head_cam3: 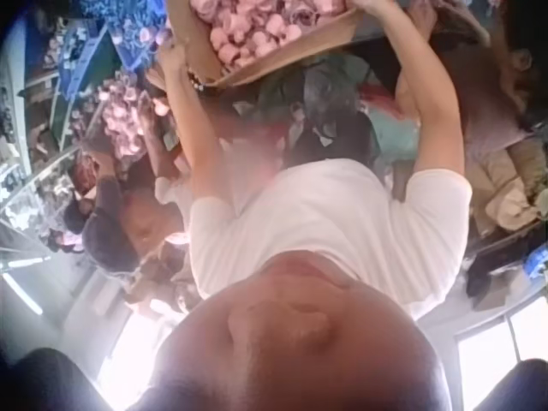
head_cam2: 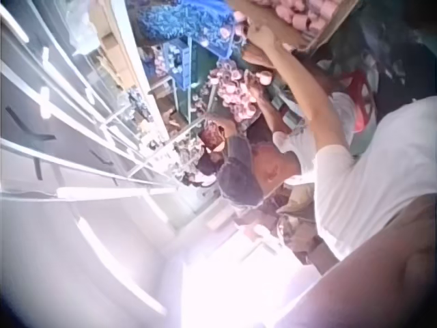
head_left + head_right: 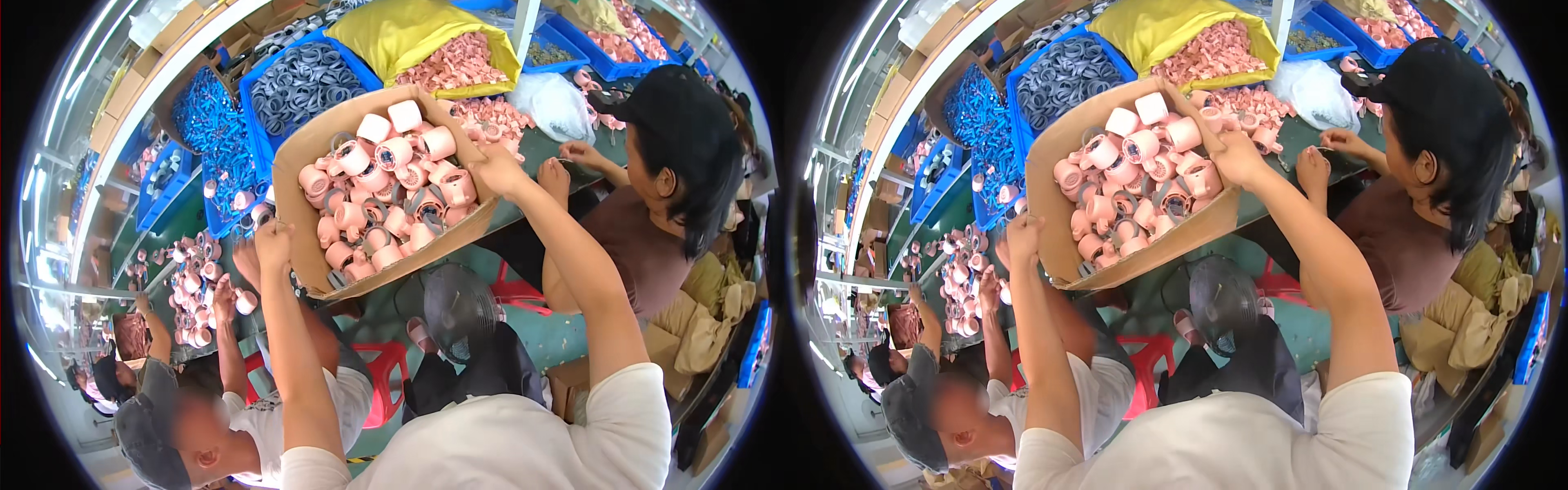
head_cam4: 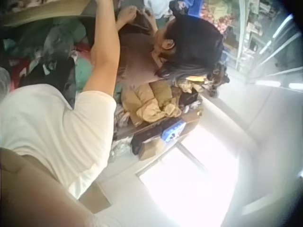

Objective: The person assembles mini fans by attaching circular rings onto fan casings by hand, moves a cardboard box away from the table, and fits additional rings onto fan casings.

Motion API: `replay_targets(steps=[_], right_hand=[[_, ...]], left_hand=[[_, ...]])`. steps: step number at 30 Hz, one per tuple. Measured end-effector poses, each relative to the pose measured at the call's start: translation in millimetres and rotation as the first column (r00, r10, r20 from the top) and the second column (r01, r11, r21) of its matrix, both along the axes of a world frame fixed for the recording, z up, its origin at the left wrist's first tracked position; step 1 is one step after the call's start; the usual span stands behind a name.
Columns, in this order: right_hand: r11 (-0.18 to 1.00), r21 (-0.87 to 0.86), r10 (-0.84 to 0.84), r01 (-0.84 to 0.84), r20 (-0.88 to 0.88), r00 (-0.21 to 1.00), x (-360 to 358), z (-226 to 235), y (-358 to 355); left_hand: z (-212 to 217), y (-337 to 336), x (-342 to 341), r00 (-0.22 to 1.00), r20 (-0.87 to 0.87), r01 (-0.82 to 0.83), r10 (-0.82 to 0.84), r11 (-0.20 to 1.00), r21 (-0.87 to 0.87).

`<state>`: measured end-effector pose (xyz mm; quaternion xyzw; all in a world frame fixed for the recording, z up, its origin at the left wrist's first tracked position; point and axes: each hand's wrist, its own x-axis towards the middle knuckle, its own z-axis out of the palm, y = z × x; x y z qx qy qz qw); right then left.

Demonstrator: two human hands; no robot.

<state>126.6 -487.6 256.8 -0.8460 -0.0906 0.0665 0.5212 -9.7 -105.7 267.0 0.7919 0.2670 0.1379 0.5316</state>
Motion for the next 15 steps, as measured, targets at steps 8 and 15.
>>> replay_targets(steps=[8, 15], right_hand=[[0.998, 0.017, 0.066, -0.066, -0.002, 0.998, -67, 15, -48], [0.992, 0.1, 0.079, -0.081, 0.02, 0.997, -167, 62, -96]], left_hand=[[29, -26, -73, 0.996, 0.061, 0.039, -0.062, 0.948, 0.317], [98, -130, -153, 0.999, 0.015, 0.026, -0.032, 0.951, 0.308]])
